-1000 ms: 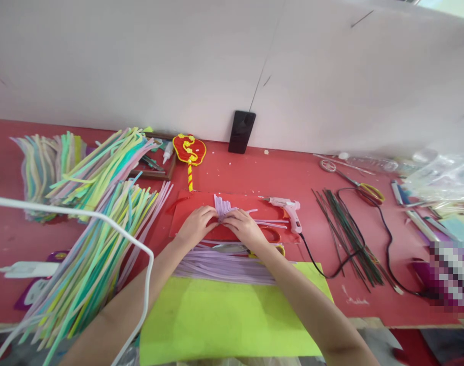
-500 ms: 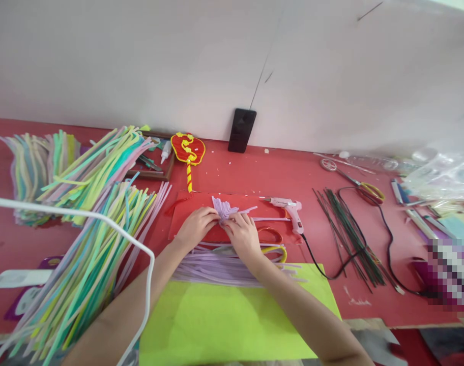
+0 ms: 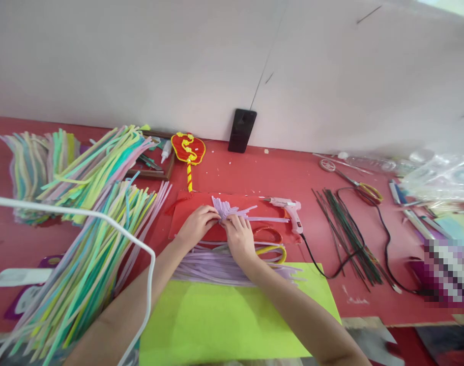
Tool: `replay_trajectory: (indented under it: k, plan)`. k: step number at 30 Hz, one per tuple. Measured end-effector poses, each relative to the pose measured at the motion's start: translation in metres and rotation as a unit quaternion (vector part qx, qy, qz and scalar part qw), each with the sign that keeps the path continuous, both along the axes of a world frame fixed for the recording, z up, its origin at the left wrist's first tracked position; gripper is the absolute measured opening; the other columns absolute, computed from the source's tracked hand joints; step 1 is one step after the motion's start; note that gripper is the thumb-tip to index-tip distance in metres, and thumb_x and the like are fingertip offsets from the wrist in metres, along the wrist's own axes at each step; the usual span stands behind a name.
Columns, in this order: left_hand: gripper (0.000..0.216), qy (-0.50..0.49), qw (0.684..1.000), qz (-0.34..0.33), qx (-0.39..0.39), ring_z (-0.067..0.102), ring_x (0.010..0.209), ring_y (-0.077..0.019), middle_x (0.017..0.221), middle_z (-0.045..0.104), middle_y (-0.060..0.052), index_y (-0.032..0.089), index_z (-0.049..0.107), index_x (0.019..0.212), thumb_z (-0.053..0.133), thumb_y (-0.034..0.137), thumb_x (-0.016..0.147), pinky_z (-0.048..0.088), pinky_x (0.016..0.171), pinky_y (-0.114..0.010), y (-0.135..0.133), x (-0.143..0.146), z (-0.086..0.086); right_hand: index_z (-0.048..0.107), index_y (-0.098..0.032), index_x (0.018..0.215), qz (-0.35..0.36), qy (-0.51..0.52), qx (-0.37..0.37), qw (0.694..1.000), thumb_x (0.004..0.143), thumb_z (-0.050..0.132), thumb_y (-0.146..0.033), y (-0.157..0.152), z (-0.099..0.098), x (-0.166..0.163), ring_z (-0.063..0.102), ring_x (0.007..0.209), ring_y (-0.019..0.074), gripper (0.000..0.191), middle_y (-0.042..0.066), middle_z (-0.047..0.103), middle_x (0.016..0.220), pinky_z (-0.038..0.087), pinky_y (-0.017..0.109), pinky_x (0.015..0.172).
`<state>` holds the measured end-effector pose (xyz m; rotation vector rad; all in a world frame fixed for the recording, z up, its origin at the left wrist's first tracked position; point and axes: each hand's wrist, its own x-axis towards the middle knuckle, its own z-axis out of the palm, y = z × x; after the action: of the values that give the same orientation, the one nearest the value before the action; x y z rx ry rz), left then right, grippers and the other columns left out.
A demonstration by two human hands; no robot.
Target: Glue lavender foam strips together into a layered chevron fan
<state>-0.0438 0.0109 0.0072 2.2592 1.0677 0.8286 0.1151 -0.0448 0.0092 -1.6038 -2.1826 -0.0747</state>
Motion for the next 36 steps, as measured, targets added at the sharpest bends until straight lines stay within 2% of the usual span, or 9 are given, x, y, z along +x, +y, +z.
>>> replay_trajectory:
  k: [7,16,23,26,29,32,36]
  plan:
    - [0.012,0.005,1.0,0.001,0.013,0.058,0.091,-0.0158,0.095,0.063,-0.003,0.018,0.065,0.089,0.055,0.015,0.084,0.047,0.084,-0.03,0.001,0.0,-0.002,0.062,-0.017,0.095,0.036,-0.007,-0.022,0.999,0.09,0.044,-0.015,0.006,0.0,0.005,0.047,0.086,0.0211,0.019,0.008,0.059,0.097,0.039,0.034,0.076]
    - [0.012,0.007,1.0,0.001,0.023,0.058,0.089,-0.015,0.094,0.062,-0.003,0.018,0.065,0.088,0.054,0.014,0.084,0.048,0.083,-0.029,0.001,0.001,-0.004,0.062,-0.015,0.092,0.135,0.009,-0.03,0.99,0.092,0.039,-0.016,0.021,0.003,0.017,0.046,0.085,0.0204,0.023,0.009,0.059,0.094,0.04,0.034,0.077]
    - [0.011,0.01,0.999,0.001,0.03,0.058,0.089,-0.0151,0.095,0.062,-0.003,0.018,0.065,0.089,0.055,0.016,0.084,0.049,0.083,-0.03,0.002,0.001,-0.006,0.064,-0.017,0.088,0.212,0.046,-0.051,0.975,0.091,0.046,-0.019,0.037,0.004,0.029,0.049,0.085,0.0191,0.019,0.006,0.061,0.092,0.043,0.033,0.08]
    - [0.014,0.002,1.0,-0.004,0.02,0.059,0.092,-0.0152,0.098,0.061,-0.003,0.02,0.064,0.094,0.053,0.018,0.086,0.048,0.086,-0.031,-0.002,-0.001,-0.003,0.065,-0.021,0.093,0.197,0.112,-0.054,0.972,0.087,0.053,-0.023,0.033,0.006,0.036,0.052,0.087,0.0181,0.014,0.004,0.062,0.091,0.045,0.033,0.083]
    - [0.016,-0.017,1.0,0.006,-0.001,0.059,0.094,-0.0142,0.101,0.061,-0.002,0.022,0.062,0.098,0.052,0.018,0.087,0.048,0.086,-0.029,-0.006,-0.003,0.002,0.066,-0.022,0.096,0.137,0.165,-0.05,0.976,0.085,0.056,-0.021,0.024,0.01,0.045,0.053,0.087,0.018,0.015,0.004,0.061,0.09,0.046,0.033,0.082]
    - [0.013,-0.002,0.999,0.037,-0.004,0.06,0.09,-0.0143,0.096,0.061,-0.002,0.021,0.062,0.096,0.054,0.018,0.086,0.048,0.084,-0.029,-0.008,-0.004,0.006,0.068,-0.022,0.089,0.083,0.176,-0.044,0.98,0.083,0.058,-0.021,0.018,0.011,0.052,0.053,0.086,0.0189,0.011,0.005,0.06,0.088,0.047,0.034,0.08]
    - [0.009,0.053,0.996,0.066,0.029,0.059,0.086,-0.0156,0.09,0.061,-0.003,0.019,0.062,0.092,0.055,0.019,0.085,0.048,0.081,-0.03,-0.01,-0.005,0.007,0.068,-0.023,0.09,0.06,0.154,-0.05,0.985,0.084,0.057,-0.021,0.015,0.01,0.052,0.053,0.084,0.0196,0.013,0.005,0.061,0.088,0.047,0.035,0.079]
